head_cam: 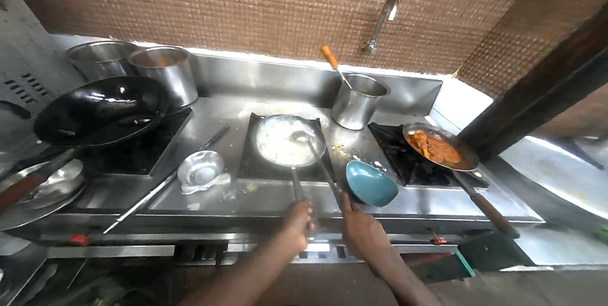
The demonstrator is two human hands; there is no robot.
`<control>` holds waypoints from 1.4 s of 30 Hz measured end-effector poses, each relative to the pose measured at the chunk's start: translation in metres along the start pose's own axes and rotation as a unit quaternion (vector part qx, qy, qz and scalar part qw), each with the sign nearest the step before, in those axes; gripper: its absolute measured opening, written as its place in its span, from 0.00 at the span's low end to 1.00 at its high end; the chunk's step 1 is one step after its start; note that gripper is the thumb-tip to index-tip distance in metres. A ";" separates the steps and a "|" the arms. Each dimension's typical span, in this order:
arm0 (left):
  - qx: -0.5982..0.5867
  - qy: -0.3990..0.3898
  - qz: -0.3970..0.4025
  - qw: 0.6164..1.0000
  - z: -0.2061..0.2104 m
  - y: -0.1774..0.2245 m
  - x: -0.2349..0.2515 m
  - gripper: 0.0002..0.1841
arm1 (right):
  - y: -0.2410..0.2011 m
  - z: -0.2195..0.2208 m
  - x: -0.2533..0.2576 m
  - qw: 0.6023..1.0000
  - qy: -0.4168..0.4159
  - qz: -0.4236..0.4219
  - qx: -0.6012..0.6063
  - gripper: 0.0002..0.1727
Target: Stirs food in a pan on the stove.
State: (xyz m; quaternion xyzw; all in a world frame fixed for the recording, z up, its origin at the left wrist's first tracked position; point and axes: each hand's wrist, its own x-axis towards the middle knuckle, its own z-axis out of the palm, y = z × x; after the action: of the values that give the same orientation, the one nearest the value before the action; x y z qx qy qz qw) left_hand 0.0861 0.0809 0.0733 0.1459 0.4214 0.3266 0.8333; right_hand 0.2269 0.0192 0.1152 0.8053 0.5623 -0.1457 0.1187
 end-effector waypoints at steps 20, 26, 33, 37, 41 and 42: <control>-0.054 -0.010 -0.015 0.998 0.012 0.009 -0.001 0.13 | -0.007 -0.008 -0.013 0.998 -0.009 -0.065 -0.007 0.46; -0.014 0.006 -0.003 1.000 0.002 -0.005 -0.006 0.12 | -0.007 -0.001 0.011 1.000 -0.004 -0.014 0.021 0.47; -0.037 -0.002 -0.033 0.999 0.013 0.002 -0.031 0.14 | 0.043 0.028 0.000 0.901 -0.015 -0.103 0.421 0.41; -0.057 -0.012 -0.039 0.998 0.011 0.015 -0.030 0.15 | 0.022 0.090 0.004 0.954 0.104 -0.065 0.274 0.43; -0.041 0.002 -0.050 0.998 0.008 0.004 -0.034 0.15 | 0.014 0.113 -0.001 0.971 0.089 -0.032 0.220 0.38; -0.041 0.002 -0.050 0.998 0.006 0.003 -0.034 0.15 | 0.016 0.111 -0.003 0.968 0.101 -0.039 0.225 0.38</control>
State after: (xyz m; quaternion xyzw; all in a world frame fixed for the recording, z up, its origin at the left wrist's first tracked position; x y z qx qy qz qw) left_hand 0.0746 0.0605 0.0990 0.0900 0.4162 0.3018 0.8530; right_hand 0.2293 -0.0284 0.0139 0.7993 0.5549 -0.1909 -0.1292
